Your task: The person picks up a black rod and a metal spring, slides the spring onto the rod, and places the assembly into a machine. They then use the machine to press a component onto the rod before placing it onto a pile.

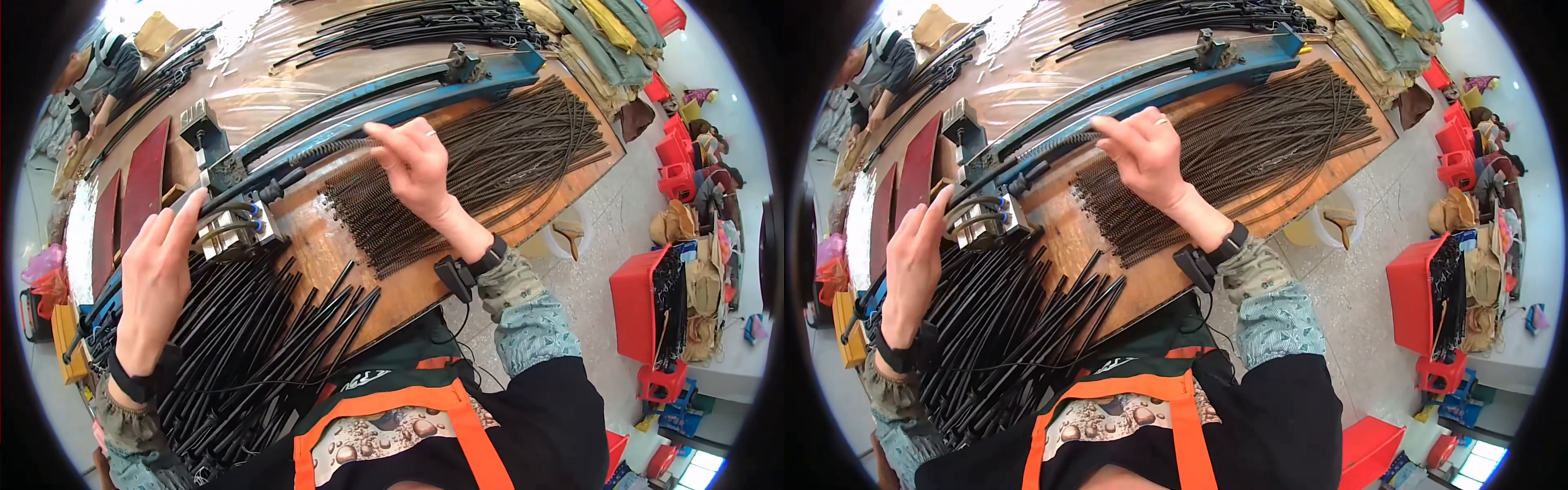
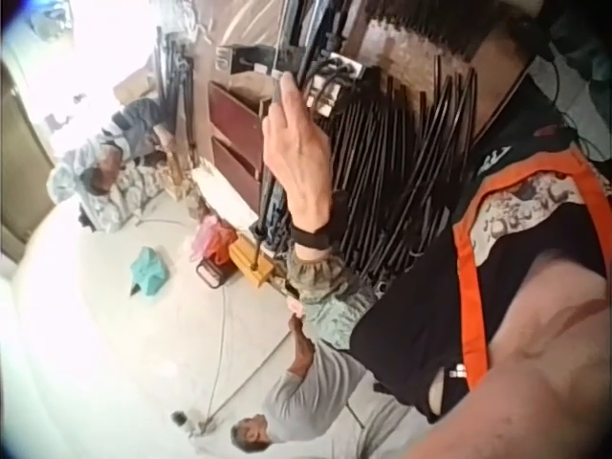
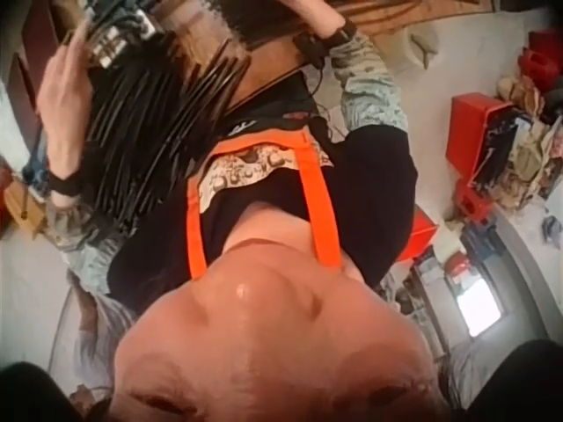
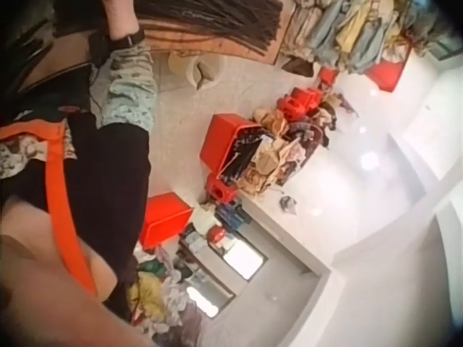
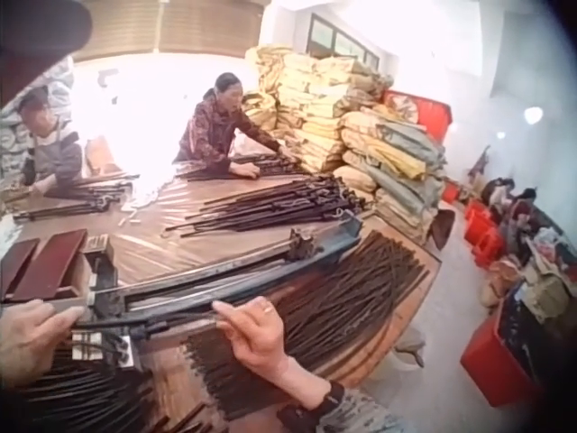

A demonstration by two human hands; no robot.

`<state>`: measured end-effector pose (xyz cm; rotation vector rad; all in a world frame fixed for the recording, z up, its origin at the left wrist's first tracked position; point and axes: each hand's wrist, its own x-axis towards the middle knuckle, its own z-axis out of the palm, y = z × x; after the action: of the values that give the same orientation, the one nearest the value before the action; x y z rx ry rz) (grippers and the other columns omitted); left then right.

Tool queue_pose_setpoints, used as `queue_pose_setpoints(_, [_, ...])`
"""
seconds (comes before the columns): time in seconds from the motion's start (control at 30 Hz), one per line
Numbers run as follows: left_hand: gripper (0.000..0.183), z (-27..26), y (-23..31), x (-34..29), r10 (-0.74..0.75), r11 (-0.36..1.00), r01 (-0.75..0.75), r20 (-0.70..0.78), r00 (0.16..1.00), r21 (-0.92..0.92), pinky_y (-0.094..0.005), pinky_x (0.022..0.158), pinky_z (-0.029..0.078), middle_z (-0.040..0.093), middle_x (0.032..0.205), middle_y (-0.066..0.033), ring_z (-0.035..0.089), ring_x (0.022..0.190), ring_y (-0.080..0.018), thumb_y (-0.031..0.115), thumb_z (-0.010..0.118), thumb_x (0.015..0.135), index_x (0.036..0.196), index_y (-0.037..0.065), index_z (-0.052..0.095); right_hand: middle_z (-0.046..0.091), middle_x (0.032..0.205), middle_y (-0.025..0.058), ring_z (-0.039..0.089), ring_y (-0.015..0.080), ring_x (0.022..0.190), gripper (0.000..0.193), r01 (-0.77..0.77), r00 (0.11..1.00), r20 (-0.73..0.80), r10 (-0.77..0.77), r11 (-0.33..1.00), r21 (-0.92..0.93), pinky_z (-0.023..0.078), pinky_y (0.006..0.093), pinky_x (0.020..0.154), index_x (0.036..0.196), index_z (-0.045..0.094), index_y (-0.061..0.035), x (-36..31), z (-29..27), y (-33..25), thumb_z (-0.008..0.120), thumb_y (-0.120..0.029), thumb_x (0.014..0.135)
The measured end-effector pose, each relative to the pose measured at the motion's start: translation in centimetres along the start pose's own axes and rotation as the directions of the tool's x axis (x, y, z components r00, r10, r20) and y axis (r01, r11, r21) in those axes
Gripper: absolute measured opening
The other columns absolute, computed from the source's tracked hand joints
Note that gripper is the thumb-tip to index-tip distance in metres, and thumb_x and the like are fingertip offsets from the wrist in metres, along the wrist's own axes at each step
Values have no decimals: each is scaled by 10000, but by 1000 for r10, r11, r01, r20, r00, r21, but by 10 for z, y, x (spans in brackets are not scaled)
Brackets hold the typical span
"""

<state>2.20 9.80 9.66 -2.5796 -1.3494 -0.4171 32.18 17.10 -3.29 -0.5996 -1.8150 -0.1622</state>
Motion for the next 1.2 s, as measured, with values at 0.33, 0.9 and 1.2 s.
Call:
queue_pose_setpoints(0.33, [270, -27, -70, -20, -282, 958, 266, -201, 938, -104, -345, 731, 502, 642, 934, -165, 632, 816, -306, 71, 616, 944, 1209, 16, 617, 605, 708, -6, 552, 125, 644, 211, -277, 943, 177, 281, 960, -52, 456, 284, 608, 1114, 687, -62, 13, 9, 38, 688, -83, 904])
queue_pose_setpoints(0.9, [245, -51, -122, -148, -534, 842, 534, -249, 808, -73, -352, 710, 517, 688, 928, -200, 668, 778, -326, 136, 638, 962, 1142, -30, 658, 746, 818, 82, 667, 98, 695, 246, -541, 713, 692, 113, 717, 440, 525, 253, 665, 1068, 752, -92, 105, 200, -24, 716, -276, 908])
queue_pose_setpoints(1.2, [237, -36, -138, -133, -507, 857, 513, -267, 819, -53, -367, 684, 510, 684, 903, -177, 661, 768, -340, 173, 639, 960, 1131, 12, 670, 701, 817, 136, 665, 297, 716, 177, 129, 789, 588, -178, 984, 124, 508, 393, 691, 1014, 724, -78, 106, 212, -24, 655, -213, 923])
